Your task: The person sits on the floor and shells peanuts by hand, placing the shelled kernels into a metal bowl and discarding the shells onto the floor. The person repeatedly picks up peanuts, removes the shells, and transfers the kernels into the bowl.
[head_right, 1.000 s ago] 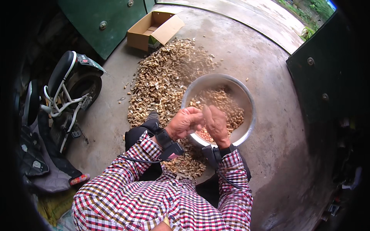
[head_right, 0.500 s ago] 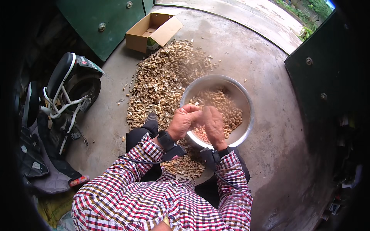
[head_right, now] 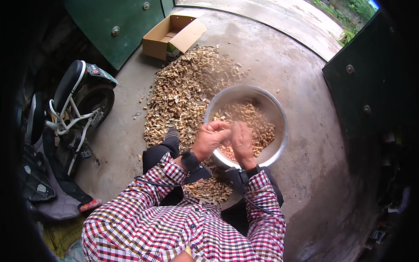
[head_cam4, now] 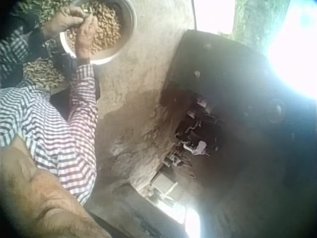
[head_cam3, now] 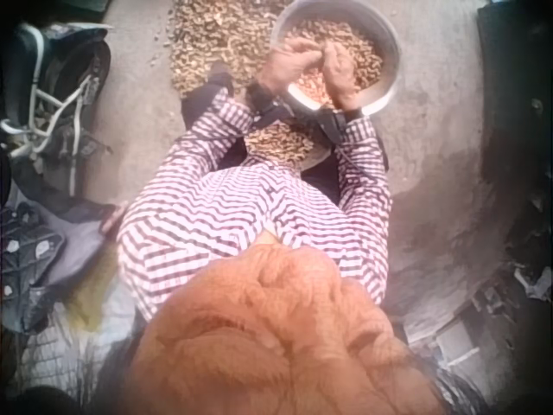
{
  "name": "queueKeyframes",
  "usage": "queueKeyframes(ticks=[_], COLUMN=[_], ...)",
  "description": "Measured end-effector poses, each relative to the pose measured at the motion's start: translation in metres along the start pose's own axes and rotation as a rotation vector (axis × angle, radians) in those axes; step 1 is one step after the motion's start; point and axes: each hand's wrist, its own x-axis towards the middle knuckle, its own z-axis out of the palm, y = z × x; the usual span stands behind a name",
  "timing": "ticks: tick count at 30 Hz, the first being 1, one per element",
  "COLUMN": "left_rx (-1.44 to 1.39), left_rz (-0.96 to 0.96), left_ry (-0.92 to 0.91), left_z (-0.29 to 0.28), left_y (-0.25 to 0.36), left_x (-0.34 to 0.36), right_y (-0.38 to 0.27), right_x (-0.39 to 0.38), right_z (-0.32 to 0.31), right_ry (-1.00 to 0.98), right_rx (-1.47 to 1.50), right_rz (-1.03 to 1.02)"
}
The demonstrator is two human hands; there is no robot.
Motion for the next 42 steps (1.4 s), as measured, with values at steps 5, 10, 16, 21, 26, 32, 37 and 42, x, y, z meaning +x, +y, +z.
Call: queueKeyframes(ticks=[5, 10, 16, 21, 26, 32, 37, 42], left_rx=[-0.162, -0.276, -0.327, -0.336, -0.348, -0.418, -0.422, -0.421], left_rz=[-0.066, -0.184, -0.220, -0.234, -0.239, -0.268, -0.281, -0.286], left_ry=[-0.055, -0.055, -0.077, -0.074, -0.082, -0.084, -0.114, -0.158], left_z=[-0.001, -0.003, -0.006, -0.004, -0.006, -0.007, -0.010, -0.009], left_y=[-0.003, -0.002, -0.003, -0.001, -0.003, -0.003, -0.005, -0.004], left_x=[0.001, 0.003, 0.004, 0.004, 0.003, 0.003, 0.004, 0.003], right_y=[0.010, 0.011, -0.001, -0.007, -0.009, -0.010, -0.012, -0.007], right_x=[0.002, 0.004, 0.003, 0.002, 0.004, 0.004, 0.002, 0.006], right_z=[-0.001, -0.005, -0.004, -0.004, -0.006, -0.009, -0.011, -0.023], right_ry=[-0.069, -0.128, -0.087, -0.163, -0.149, -0.179, -0.218, -0.320], right_rx=[0.209, 0.578, 0.565, 0.501, 0.482, 0.454, 0.496, 0.522], right_rz=[0.065, 0.196, 0.186, 0.208, 0.207, 0.199, 0.212, 0.308])
